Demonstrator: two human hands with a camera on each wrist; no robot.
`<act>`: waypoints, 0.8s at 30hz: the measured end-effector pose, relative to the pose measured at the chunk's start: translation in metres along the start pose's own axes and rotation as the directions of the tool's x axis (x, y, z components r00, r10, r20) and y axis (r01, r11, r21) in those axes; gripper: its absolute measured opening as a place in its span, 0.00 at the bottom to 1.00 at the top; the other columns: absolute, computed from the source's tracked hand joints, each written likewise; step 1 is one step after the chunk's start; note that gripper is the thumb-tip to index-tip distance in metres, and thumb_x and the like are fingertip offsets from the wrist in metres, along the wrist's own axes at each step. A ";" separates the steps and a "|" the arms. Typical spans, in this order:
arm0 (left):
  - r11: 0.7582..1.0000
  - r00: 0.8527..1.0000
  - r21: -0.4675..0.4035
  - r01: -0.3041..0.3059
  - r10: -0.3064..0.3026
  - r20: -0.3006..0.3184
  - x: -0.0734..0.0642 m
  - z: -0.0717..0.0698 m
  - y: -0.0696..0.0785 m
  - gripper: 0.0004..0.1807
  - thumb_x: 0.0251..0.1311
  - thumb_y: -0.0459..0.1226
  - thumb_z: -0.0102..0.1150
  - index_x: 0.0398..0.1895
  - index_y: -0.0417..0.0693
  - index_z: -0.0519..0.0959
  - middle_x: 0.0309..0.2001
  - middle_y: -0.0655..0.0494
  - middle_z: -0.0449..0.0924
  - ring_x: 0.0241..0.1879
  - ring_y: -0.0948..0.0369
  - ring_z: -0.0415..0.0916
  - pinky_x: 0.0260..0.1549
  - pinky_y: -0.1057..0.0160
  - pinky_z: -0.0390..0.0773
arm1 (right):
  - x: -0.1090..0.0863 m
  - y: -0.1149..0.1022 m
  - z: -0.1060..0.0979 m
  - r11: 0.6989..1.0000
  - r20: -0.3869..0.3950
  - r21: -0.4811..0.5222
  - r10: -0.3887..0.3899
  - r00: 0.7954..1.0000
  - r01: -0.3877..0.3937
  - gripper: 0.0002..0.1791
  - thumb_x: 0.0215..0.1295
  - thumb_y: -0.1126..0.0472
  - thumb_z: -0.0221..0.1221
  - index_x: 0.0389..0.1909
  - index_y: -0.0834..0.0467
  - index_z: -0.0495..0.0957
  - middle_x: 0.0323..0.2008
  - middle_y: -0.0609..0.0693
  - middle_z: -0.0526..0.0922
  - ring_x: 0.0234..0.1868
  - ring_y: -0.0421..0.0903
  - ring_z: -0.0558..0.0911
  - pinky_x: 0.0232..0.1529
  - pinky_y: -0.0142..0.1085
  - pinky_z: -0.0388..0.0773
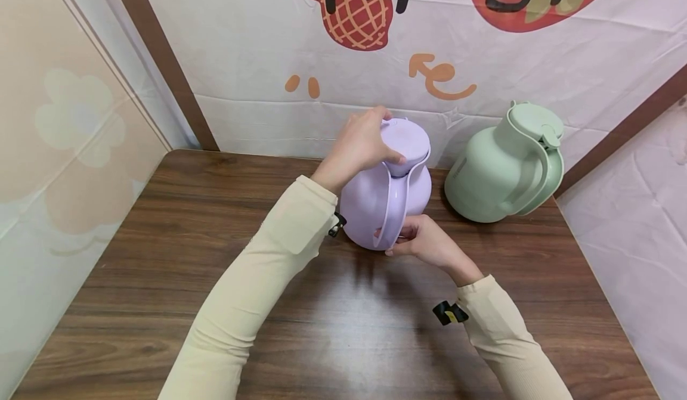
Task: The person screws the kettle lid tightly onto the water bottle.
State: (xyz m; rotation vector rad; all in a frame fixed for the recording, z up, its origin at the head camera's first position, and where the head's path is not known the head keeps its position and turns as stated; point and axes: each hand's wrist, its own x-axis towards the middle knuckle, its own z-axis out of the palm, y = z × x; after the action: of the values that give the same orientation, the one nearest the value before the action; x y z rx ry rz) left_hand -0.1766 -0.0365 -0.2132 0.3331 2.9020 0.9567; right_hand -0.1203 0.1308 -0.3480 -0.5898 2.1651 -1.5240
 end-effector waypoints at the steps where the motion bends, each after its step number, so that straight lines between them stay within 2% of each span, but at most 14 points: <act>1: 1.000 1.000 -0.001 0.001 -0.001 -0.002 0.000 0.000 0.000 0.39 0.41 0.44 0.72 0.60 0.47 0.66 0.57 0.53 0.70 0.56 0.54 0.63 0.52 0.60 0.63 | 0.000 0.000 0.000 1.000 0.000 0.000 0.000 1.000 0.000 0.18 0.48 0.75 0.63 0.43 0.70 0.78 0.42 0.60 0.81 0.41 0.43 0.81 0.39 0.36 0.76; 15: 0.994 0.999 -0.098 -0.042 0.042 0.003 0.003 -0.005 -0.011 0.39 0.41 0.37 0.72 0.60 0.44 0.66 0.54 0.49 0.72 0.53 0.57 0.67 0.51 0.62 0.64 | 0.000 0.000 0.000 1.000 -0.009 -0.015 -0.010 1.000 0.010 0.18 0.47 0.75 0.63 0.43 0.70 0.78 0.41 0.59 0.82 0.41 0.44 0.81 0.38 0.36 0.76; 24: 0.975 0.998 -0.213 -0.065 0.067 -0.001 0.005 -0.009 -0.020 0.36 0.40 0.34 0.73 0.57 0.46 0.70 0.54 0.50 0.73 0.53 0.60 0.70 0.51 0.65 0.65 | 0.000 0.000 0.000 0.999 -0.013 -0.033 -0.012 1.000 0.012 0.18 0.47 0.74 0.64 0.43 0.69 0.79 0.40 0.58 0.82 0.41 0.44 0.81 0.38 0.36 0.76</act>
State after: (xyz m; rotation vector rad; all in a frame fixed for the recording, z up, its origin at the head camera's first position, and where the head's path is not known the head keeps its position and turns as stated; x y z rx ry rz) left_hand -0.1861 -0.0564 -0.2181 0.4182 2.7631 1.2610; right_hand -0.1207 0.1310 -0.3479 -0.6062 2.2047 -1.5051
